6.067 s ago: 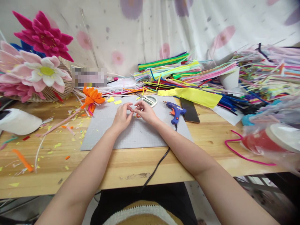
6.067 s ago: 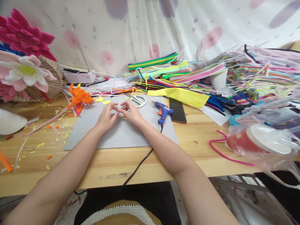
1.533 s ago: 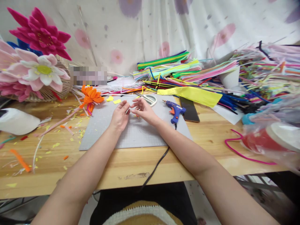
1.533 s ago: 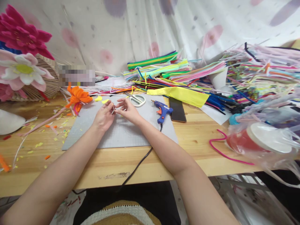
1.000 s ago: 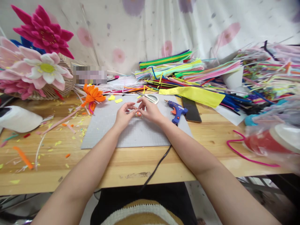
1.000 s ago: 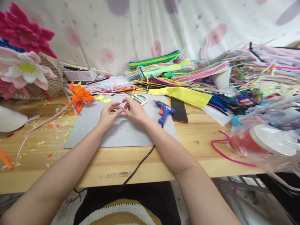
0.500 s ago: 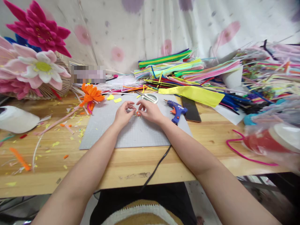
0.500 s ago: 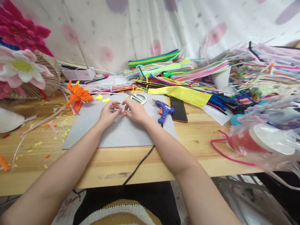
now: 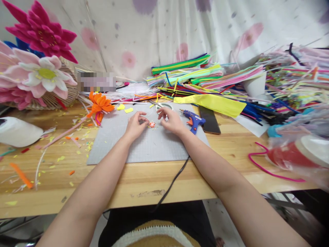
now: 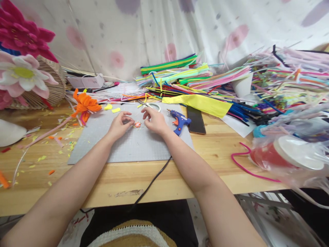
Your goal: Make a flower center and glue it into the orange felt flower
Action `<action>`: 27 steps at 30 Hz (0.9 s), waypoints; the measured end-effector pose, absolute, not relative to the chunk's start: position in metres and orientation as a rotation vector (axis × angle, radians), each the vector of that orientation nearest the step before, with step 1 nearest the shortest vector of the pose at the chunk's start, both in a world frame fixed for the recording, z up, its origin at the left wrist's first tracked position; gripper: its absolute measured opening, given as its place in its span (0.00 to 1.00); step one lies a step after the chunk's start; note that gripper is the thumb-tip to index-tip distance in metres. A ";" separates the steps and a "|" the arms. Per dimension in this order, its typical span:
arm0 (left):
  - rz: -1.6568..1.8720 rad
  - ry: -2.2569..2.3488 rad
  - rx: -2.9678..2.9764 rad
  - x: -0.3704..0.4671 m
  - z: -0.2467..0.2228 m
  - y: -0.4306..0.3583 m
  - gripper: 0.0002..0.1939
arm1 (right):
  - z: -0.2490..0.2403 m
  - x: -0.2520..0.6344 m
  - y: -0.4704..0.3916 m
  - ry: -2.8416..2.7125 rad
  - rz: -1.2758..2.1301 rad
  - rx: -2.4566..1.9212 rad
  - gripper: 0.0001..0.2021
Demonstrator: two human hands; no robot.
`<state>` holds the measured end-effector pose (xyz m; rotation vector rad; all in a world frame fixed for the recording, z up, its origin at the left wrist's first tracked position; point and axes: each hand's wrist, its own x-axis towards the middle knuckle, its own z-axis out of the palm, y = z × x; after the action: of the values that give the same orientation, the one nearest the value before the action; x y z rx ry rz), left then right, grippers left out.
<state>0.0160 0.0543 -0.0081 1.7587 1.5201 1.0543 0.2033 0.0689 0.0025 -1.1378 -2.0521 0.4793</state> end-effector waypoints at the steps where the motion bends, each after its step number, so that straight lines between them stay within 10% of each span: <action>1: 1.048 1.525 1.757 0.016 -0.008 0.054 0.17 | 0.002 0.202 0.068 -2.050 0.505 -1.119 0.22; 27: 1.043 1.484 1.708 0.015 -0.014 0.059 0.18 | 0.004 0.196 0.060 -2.226 0.448 -1.048 0.18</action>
<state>0.0152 0.0587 -0.0138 1.7084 1.4845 1.0434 0.1957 0.0597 0.0043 -1.0483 -2.2261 0.4483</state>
